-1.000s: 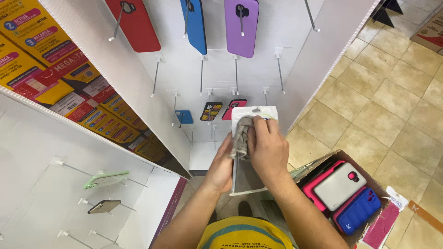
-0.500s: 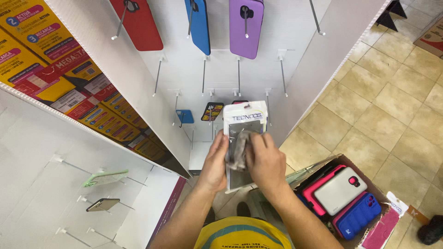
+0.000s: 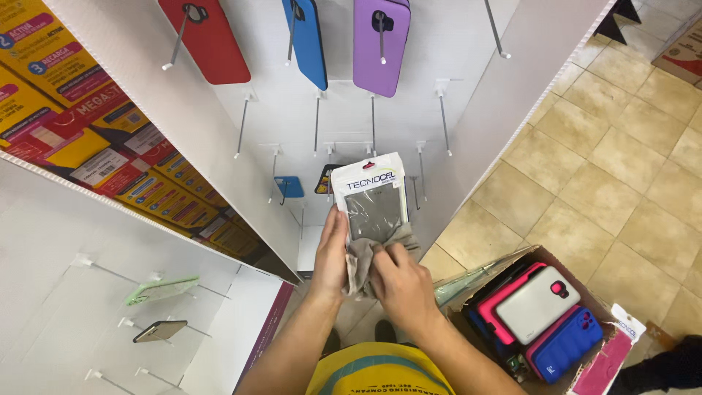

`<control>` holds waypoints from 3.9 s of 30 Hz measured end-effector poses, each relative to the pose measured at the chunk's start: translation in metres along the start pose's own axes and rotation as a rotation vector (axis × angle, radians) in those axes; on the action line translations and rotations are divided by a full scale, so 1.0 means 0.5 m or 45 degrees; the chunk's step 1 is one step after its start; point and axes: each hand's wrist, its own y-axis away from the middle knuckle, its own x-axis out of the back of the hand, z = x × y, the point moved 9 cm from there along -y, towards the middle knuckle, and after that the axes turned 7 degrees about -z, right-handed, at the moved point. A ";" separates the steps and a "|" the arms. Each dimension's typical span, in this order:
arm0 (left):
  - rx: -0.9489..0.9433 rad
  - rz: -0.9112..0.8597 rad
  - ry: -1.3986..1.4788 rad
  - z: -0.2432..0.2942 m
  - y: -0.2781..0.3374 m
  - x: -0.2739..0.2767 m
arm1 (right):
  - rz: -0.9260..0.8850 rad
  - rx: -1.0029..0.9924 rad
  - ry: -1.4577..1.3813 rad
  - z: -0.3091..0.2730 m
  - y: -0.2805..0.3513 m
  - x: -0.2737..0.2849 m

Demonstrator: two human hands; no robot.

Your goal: The person wipes several phone cases and a packaged screen protector with a cloth before placing them on a display rack or into a box.

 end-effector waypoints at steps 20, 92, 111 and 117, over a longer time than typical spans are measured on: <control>-0.050 -0.350 0.152 -0.198 -0.247 -0.135 | -0.043 -0.889 -1.135 0.466 -0.021 0.026; -0.562 -0.140 -0.803 -0.164 -0.169 -0.186 | -0.708 -1.056 -0.575 0.474 0.037 -0.016; -0.613 -1.313 -2.005 -0.406 0.123 -0.555 | 0.961 -1.435 -0.947 0.572 0.551 0.266; -0.460 -1.311 -2.138 -0.447 0.122 -0.533 | 0.940 -1.483 -0.957 0.596 0.591 0.230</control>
